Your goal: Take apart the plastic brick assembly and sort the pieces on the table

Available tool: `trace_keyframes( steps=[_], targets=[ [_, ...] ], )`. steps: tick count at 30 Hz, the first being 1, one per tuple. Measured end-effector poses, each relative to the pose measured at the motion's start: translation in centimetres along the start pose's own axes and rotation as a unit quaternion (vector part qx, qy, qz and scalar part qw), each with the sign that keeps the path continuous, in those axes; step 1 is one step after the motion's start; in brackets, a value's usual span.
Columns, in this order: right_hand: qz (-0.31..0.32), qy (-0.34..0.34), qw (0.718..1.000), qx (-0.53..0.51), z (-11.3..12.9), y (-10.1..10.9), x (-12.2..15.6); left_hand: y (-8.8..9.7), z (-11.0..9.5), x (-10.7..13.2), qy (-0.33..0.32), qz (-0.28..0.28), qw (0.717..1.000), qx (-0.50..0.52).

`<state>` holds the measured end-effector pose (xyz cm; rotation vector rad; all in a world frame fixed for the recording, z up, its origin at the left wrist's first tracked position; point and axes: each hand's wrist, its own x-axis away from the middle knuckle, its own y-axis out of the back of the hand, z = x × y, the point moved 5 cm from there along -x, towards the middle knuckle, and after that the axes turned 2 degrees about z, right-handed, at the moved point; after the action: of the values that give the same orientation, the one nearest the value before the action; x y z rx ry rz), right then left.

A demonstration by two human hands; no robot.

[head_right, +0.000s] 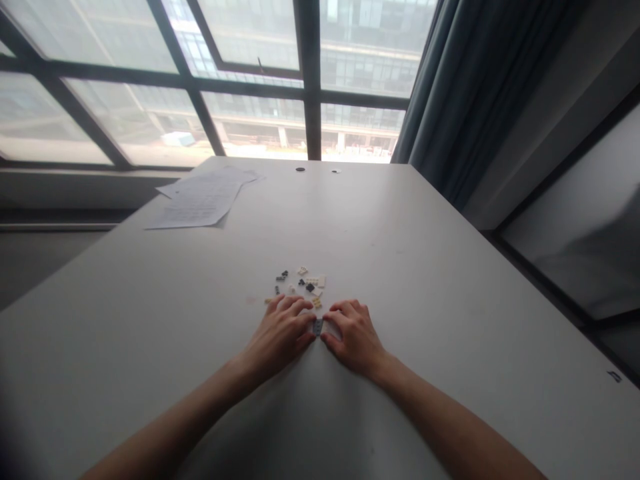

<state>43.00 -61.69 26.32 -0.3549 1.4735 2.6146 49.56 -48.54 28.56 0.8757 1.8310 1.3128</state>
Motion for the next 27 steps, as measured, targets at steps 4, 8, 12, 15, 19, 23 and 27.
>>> trace_keyframes(
  steps=[4, 8, 12, 15, 19, 23, 27],
  targets=[
    [0.003, 0.000, 1.000, 0.003, 0.0, 0.0, 0.0, 0.1, 0.0, 0.0, 0.003, 0.004, 1.000, 0.000],
    [0.004, 0.002, 1.000, 0.002, -0.1, 0.0, 0.0, 0.1, 0.0, 0.0, 0.006, 0.011, 1.000, -0.004],
    [0.004, 0.005, 1.000, -0.002, -0.1, -0.1, 0.0, 0.0, 0.0, 0.0, 0.002, 0.004, 1.000, 0.000],
    [0.002, 0.005, 1.000, -0.002, -0.2, -0.2, 0.0, 0.0, 0.2, 0.0, 0.001, 0.001, 1.000, 0.004],
    [-0.002, -0.002, 1.000, -0.005, -0.3, -0.1, 0.1, 1.3, 1.4, 0.0, 0.006, -0.033, 0.999, 0.018],
    [0.001, -0.004, 1.000, -0.007, -0.4, -0.1, 0.0, 3.5, 4.7, 0.7, 0.052, -0.101, 0.993, 0.008],
    [0.008, -0.004, 1.000, -0.004, -0.3, -0.2, -0.1, 4.2, 8.6, 2.4, 0.112, -0.142, 0.984, 0.001]
  ],
)
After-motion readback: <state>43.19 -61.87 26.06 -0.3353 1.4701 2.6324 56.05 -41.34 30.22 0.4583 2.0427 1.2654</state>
